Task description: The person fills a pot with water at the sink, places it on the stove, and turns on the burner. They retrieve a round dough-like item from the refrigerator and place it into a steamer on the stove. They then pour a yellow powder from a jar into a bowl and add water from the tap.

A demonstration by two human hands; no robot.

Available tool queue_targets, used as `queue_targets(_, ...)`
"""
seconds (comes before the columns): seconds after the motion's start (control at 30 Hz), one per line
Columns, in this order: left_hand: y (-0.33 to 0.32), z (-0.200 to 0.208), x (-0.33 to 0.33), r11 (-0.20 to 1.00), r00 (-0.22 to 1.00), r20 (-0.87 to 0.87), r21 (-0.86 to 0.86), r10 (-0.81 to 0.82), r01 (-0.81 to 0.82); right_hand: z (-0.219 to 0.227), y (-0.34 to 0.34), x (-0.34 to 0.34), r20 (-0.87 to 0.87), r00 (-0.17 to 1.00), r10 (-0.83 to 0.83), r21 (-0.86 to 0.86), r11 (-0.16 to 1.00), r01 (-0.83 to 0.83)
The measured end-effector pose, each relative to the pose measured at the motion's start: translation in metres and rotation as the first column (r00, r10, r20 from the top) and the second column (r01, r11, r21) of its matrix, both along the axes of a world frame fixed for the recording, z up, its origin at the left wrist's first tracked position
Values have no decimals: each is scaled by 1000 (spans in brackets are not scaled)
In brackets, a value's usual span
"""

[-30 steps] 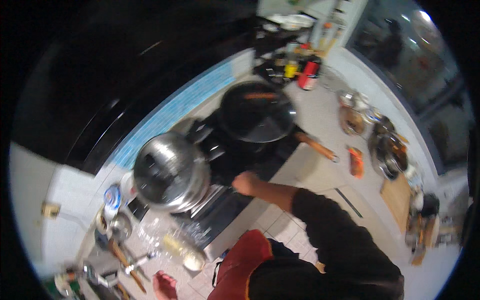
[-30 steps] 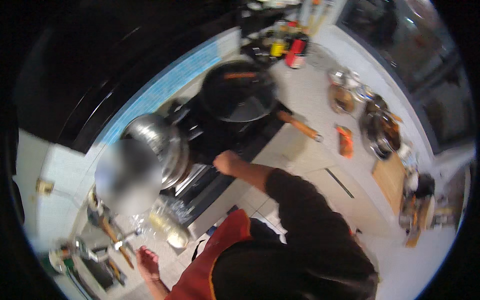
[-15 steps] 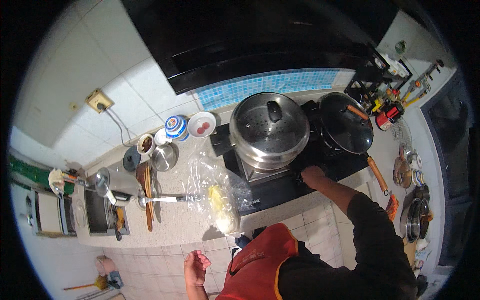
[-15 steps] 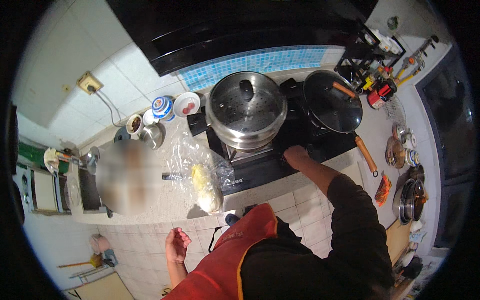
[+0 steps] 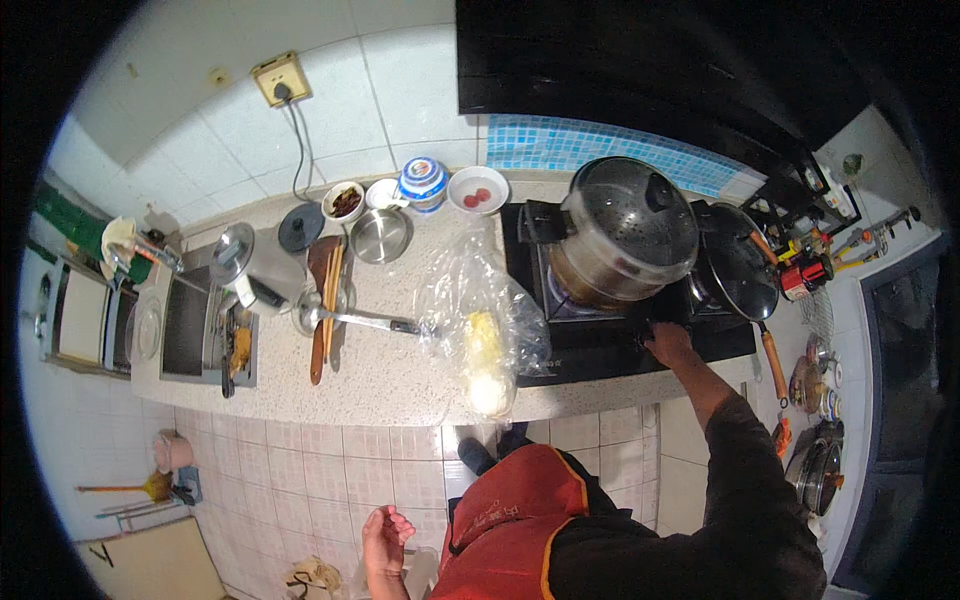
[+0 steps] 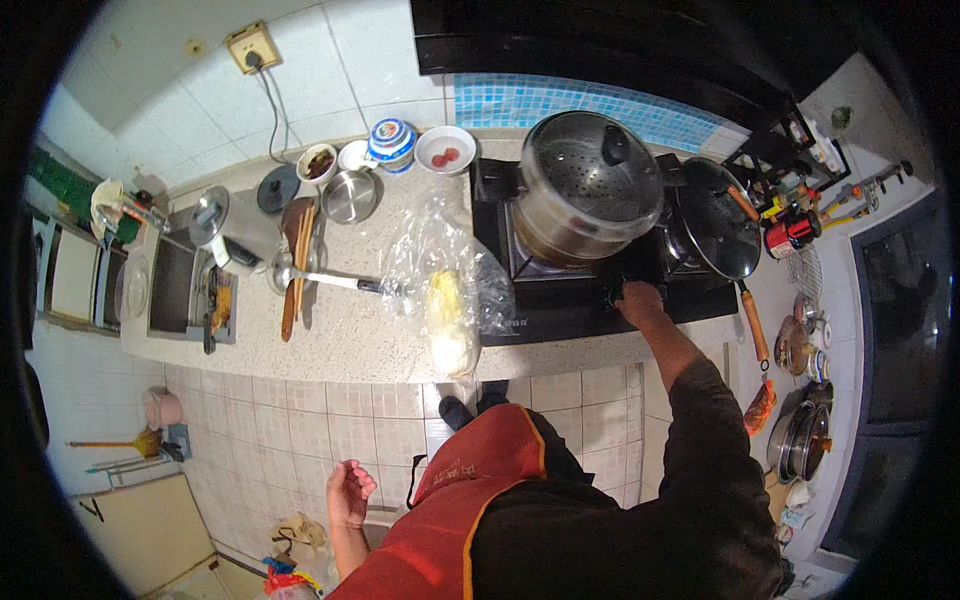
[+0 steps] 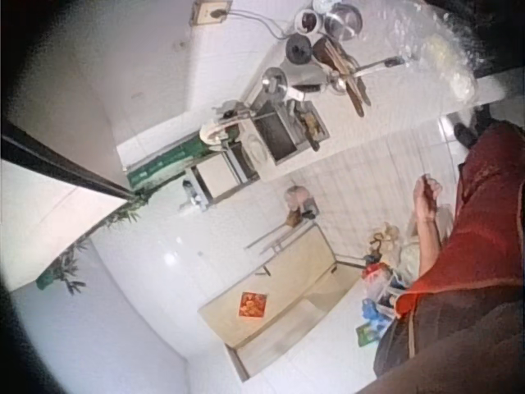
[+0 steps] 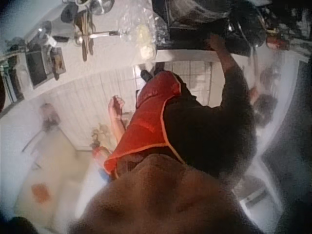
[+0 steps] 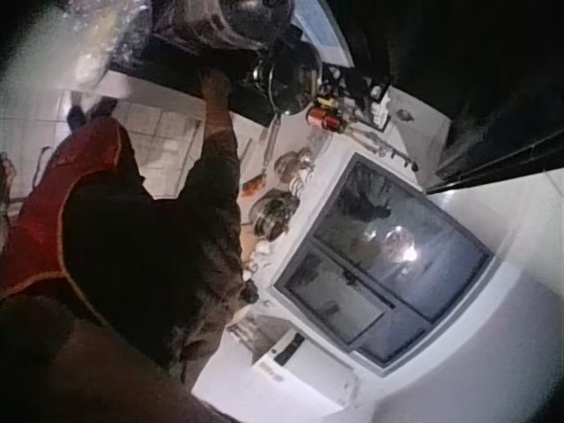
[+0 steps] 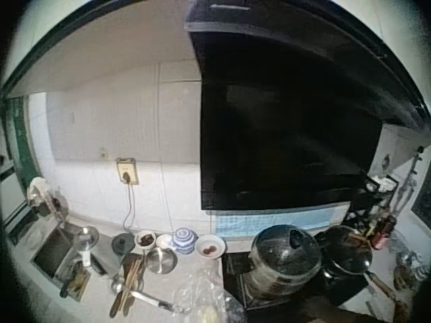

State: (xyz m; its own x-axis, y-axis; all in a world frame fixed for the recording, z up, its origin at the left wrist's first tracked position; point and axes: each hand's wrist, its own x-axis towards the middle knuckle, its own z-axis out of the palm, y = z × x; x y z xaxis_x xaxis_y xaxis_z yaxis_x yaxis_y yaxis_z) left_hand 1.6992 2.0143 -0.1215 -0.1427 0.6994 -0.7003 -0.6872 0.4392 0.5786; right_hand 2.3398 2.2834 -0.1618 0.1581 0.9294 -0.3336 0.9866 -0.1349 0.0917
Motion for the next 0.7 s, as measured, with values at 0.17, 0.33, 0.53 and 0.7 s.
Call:
queue_targets(0.17, -30, -7, -11, 995, 998, 28, -79, 63, -61, -21, -1, -7, -328, 784, -526, 120, 800, 587)
queue_targets(0.33, -42, -7, -7, 987, 991, 26, -98, 129, -126, -43, 17, 4, -492, 424, -760, -113, 539, 834)
queue_targets(0.53, -48, -4, 6, 968, 974, 43, -127, 222, -215, -54, 18, 13, -248, 850, -465, 87, 863, 497)
queue_targets(0.7, -45, -5, 14, 970, 972, 45, -84, 232, -228, -55, 16, 16, -137, 924, -356, 81, 926, 368)
